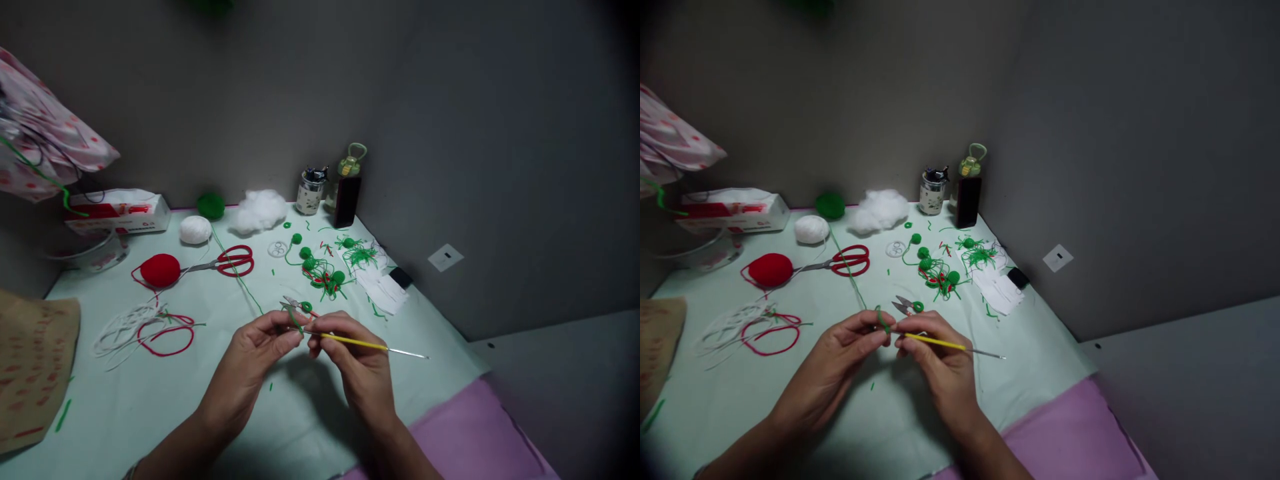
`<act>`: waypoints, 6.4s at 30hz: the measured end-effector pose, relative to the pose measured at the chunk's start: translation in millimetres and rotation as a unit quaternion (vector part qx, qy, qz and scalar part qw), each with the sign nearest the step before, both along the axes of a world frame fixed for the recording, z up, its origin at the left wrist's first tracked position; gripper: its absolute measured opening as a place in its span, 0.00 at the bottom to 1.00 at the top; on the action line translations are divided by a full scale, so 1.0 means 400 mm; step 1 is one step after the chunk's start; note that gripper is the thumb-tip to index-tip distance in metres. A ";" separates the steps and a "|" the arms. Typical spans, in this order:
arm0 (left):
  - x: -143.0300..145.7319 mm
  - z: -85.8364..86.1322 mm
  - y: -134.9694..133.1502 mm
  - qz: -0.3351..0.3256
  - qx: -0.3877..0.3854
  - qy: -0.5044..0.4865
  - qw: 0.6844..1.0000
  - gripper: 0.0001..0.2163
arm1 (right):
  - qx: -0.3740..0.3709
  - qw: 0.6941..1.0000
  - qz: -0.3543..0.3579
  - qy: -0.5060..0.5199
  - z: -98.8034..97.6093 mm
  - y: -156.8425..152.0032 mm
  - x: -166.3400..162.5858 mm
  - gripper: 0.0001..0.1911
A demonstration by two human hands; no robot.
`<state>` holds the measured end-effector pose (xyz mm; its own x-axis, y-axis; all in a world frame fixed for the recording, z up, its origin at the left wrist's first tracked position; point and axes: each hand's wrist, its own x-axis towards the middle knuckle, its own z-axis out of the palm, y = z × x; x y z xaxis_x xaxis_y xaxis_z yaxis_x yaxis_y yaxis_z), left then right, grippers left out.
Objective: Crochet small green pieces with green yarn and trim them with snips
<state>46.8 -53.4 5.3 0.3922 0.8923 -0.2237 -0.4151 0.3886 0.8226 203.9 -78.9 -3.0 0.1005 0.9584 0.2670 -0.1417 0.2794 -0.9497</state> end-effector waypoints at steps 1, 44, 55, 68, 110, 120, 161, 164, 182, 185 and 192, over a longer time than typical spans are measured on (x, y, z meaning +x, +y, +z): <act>-0.002 0.003 0.001 0.005 0.000 -0.001 1.000 0.02 | -0.020 1.000 -0.002 0.008 0.000 0.001 -0.001 0.07; -0.028 0.012 0.024 -0.080 0.049 0.113 0.989 0.35 | 0.267 0.846 0.037 -0.460 0.089 0.006 0.041 0.06; -0.036 0.026 0.028 -0.127 0.066 0.154 0.978 0.33 | 0.204 0.923 0.089 -0.315 0.097 -0.011 0.058 0.08; -0.043 0.024 0.009 -0.132 0.047 -0.024 0.990 0.25 | 0.031 0.979 0.200 0.035 0.038 -0.023 0.016 0.12; -0.040 0.030 -0.009 0.035 0.278 0.207 0.937 0.16 | 0.030 0.979 -0.002 -0.202 0.034 -0.033 -0.009 0.15; -0.007 0.034 -0.023 0.069 0.036 0.022 0.997 0.19 | 0.061 0.997 0.020 -0.046 0.035 -0.033 -0.027 0.12; -0.015 0.034 -0.014 -0.028 -0.069 -0.123 0.990 0.17 | 0.117 0.990 -0.033 -0.069 0.008 -0.056 0.007 0.12; -0.018 0.030 -0.010 -0.040 -0.070 -0.125 0.989 0.17 | 0.098 0.994 -0.019 -0.039 0.007 -0.051 0.011 0.11; -0.021 0.034 -0.021 -0.021 -0.016 -0.076 0.997 0.15 | 0.085 0.996 -0.014 0.001 0.015 -0.067 0.005 0.10; -0.012 0.030 -0.030 -0.018 -0.002 -0.059 0.998 0.17 | 0.087 0.996 -0.022 -0.022 0.006 -0.061 -0.004 0.10; 0.001 0.026 -0.036 -0.025 -0.057 -0.103 0.993 0.20 | 0.129 0.987 -0.050 -0.079 -0.006 -0.065 -0.024 0.14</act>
<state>47.0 -67.6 15.7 0.4827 0.8443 -0.2327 -0.5477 0.4984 0.6721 194.2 -104.8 -5.4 0.1294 0.8443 0.5200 0.0422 0.5193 -0.8536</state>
